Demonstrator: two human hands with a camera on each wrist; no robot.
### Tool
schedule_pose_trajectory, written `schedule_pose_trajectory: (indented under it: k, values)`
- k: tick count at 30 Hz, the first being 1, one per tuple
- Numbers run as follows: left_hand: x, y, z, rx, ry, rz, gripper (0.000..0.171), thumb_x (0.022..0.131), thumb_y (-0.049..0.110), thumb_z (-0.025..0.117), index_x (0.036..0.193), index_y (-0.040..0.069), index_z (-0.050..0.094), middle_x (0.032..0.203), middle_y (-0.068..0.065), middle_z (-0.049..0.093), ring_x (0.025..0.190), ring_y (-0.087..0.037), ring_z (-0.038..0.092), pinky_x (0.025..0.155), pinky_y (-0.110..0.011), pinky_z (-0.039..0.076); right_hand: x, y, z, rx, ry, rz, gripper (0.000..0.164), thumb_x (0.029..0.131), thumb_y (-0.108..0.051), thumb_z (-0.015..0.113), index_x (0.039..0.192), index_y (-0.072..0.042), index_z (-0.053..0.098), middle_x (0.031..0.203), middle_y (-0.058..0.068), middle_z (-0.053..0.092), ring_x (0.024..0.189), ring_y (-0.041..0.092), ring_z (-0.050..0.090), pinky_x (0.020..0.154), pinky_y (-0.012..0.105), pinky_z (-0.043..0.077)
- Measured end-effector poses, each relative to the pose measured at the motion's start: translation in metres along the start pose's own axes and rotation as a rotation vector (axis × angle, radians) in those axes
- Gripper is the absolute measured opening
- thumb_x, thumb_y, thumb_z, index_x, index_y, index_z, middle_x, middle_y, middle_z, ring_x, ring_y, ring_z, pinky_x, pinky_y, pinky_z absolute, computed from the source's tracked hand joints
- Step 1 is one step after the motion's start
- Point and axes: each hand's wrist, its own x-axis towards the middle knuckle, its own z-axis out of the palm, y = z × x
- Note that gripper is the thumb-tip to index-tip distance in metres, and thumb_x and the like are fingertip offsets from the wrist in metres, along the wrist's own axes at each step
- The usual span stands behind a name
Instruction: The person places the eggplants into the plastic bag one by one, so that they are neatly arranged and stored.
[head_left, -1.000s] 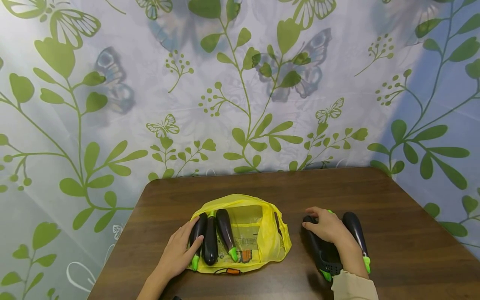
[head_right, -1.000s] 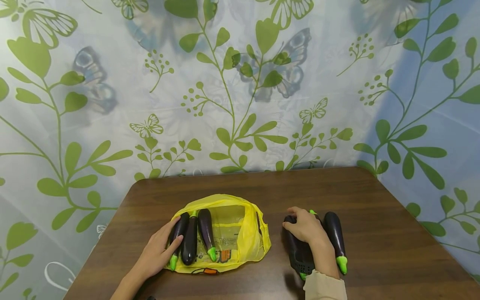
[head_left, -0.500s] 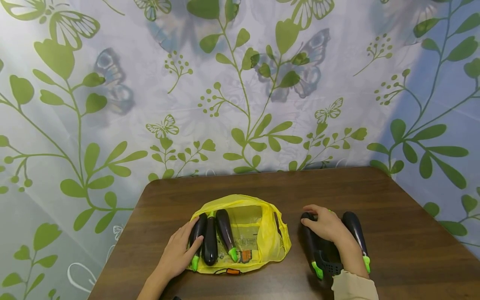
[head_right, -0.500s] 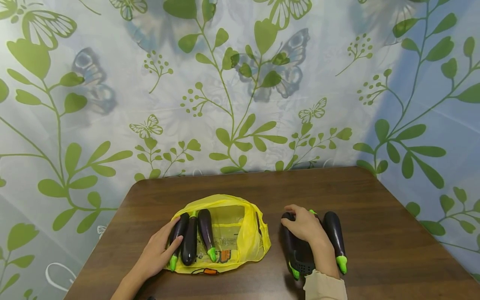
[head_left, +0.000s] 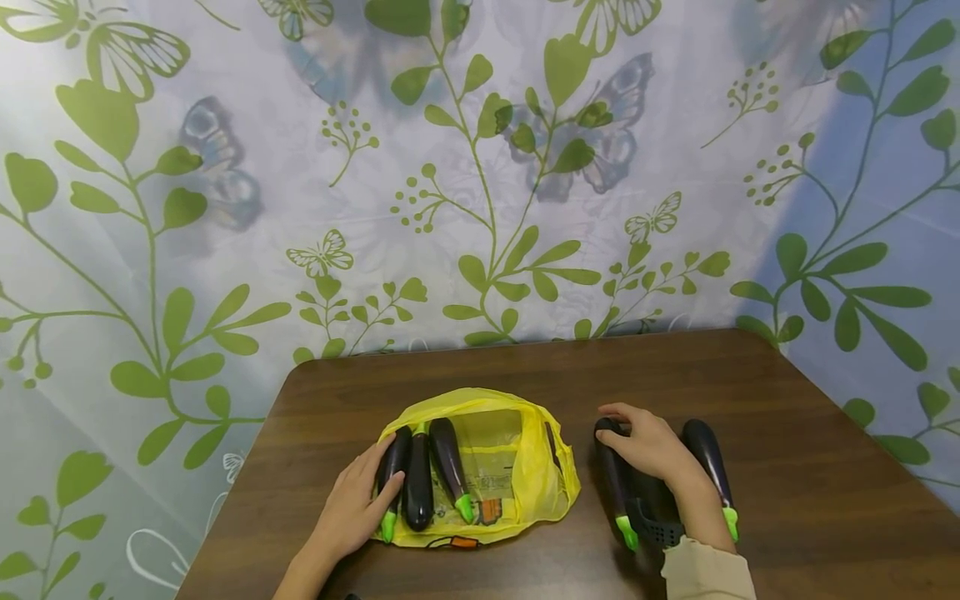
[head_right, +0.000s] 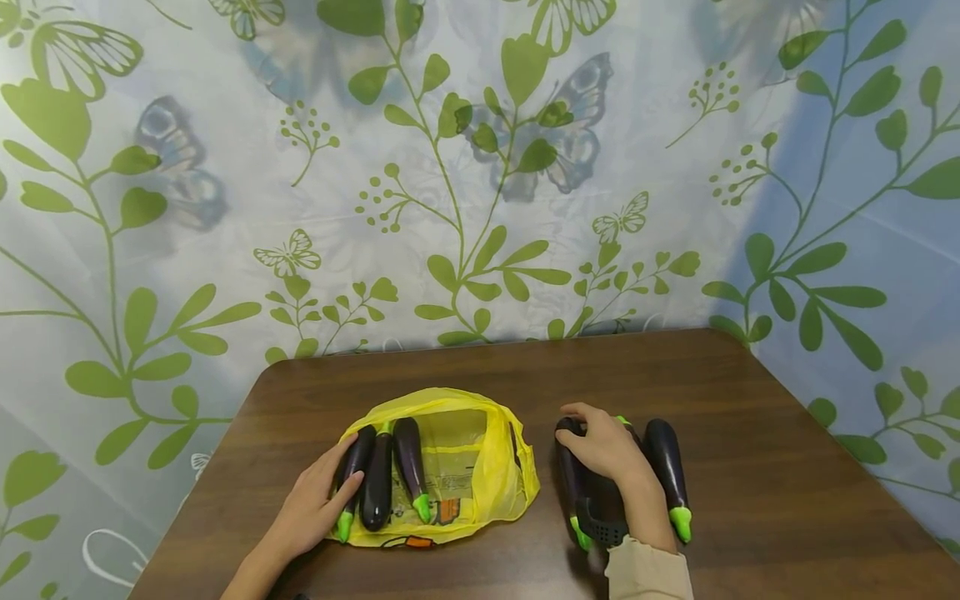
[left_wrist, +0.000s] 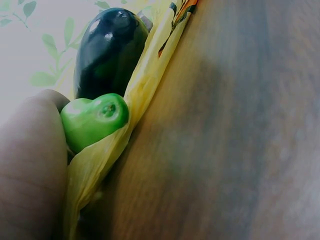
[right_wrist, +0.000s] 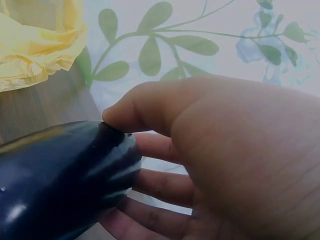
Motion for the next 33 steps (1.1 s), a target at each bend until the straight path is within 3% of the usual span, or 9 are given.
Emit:
schedule_pose_trajectory:
  k: [20, 33]
  values:
    - [0.000, -0.001, 0.000, 0.002, -0.006, 0.001, 0.065, 0.107, 0.051, 0.050, 0.163, 0.023, 0.034, 0.161, -0.015, 0.044, 0.146, -0.042, 0.042, 0.117, -0.069, 0.029, 0.004, -0.001, 0.009, 0.031, -0.010, -0.067, 0.049, 0.101, -0.028, 0.065, 0.143, -0.003, 0.058, 0.141, 0.022, 0.061, 0.126, 0.047, 0.059, 0.098, 0.063, 0.052]
    - [0.000, 0.000, -0.001, 0.009, -0.008, -0.001, 0.065, 0.107, 0.053, 0.049, 0.163, 0.023, 0.034, 0.161, -0.015, 0.043, 0.146, -0.041, 0.042, 0.118, -0.068, 0.028, 0.008, -0.003, 0.024, 0.064, -0.083, -0.096, 0.046, 0.100, -0.025, 0.068, 0.141, -0.005, 0.061, 0.138, 0.021, 0.063, 0.121, 0.044, 0.063, 0.097, 0.058, 0.055]
